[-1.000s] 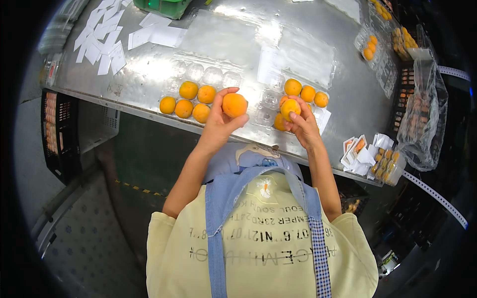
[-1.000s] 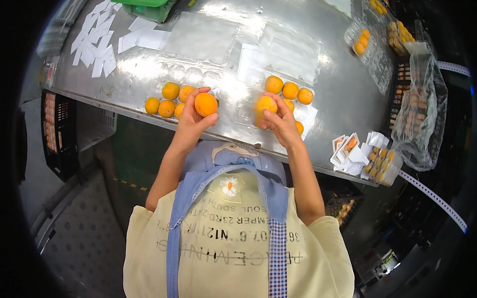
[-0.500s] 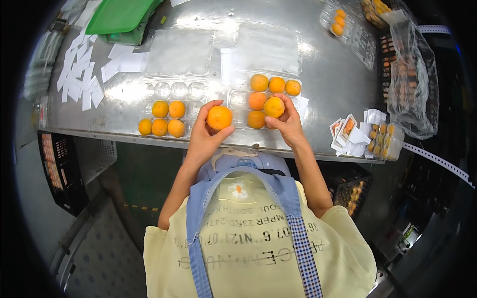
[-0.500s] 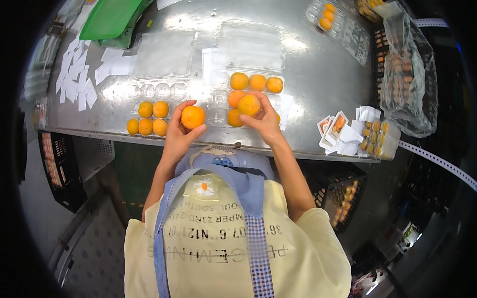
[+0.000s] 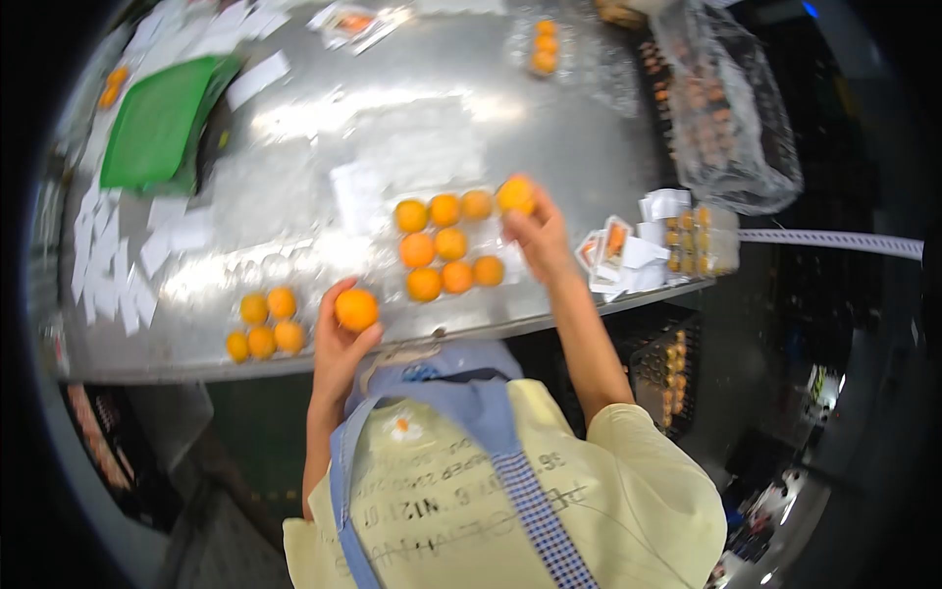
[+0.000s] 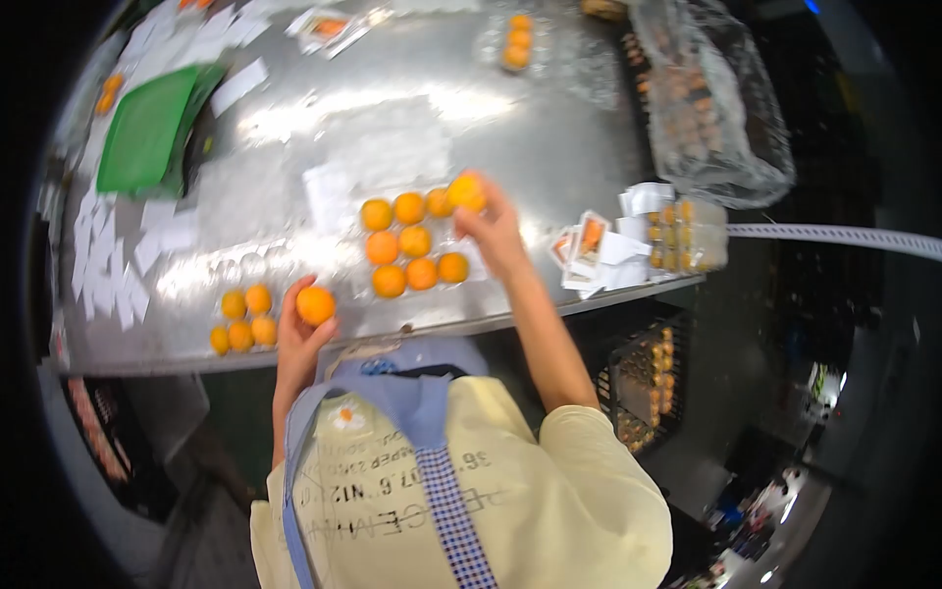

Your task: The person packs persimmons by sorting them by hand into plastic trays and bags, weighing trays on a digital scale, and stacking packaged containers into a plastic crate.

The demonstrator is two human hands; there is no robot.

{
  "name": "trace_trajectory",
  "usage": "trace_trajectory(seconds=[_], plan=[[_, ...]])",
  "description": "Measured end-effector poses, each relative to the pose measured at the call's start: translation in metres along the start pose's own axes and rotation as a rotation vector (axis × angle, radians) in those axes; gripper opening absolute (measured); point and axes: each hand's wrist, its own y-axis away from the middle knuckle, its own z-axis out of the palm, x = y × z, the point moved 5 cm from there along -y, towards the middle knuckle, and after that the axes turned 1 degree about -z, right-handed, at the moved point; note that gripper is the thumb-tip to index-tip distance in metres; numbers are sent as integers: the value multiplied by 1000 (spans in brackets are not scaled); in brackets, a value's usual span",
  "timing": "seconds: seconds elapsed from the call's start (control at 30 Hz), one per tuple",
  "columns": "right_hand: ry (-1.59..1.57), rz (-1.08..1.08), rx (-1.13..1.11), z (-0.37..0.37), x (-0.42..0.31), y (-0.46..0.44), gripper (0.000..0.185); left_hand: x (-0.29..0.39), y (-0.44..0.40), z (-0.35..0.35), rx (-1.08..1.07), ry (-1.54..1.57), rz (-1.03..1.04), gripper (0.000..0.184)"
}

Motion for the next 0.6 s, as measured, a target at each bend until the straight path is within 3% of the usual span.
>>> trace_trajectory(seconds=[0.07,0.1,0.13,0.17,0.27,0.33,0.37,0.47,0.5,0.6], plan=[[95,-304,113,-62,-86,-38,49,2,0,3,-96,54,27,67],[12,-418,192,-83,-141,-47,37,2,0,4,-140,76,48,67],[-116,-518,101,-113,-194,-64,28,1,0,5,-142,91,27,67],[-331,-562,72,-136,-241,-78,23,1,-1,7,-142,107,12,67],[-462,-702,276,-158,-312,-78,23,-1,-6,8,-125,105,15,64],[-469,-754,389,-150,-308,-68,23,0,-6,12,-73,66,6,60],[-291,-818,217,-146,-292,-74,24,0,-6,11,-65,59,-7,59],[12,-509,231,-89,-184,-85,20,-3,-8,7,-24,43,-47,52],[341,-389,244,-64,-146,-79,26,-5,-12,5,-22,11,-13,50],[572,-183,-317,39,-64,-42,37,-18,-16,-7,38,-40,22,44]])
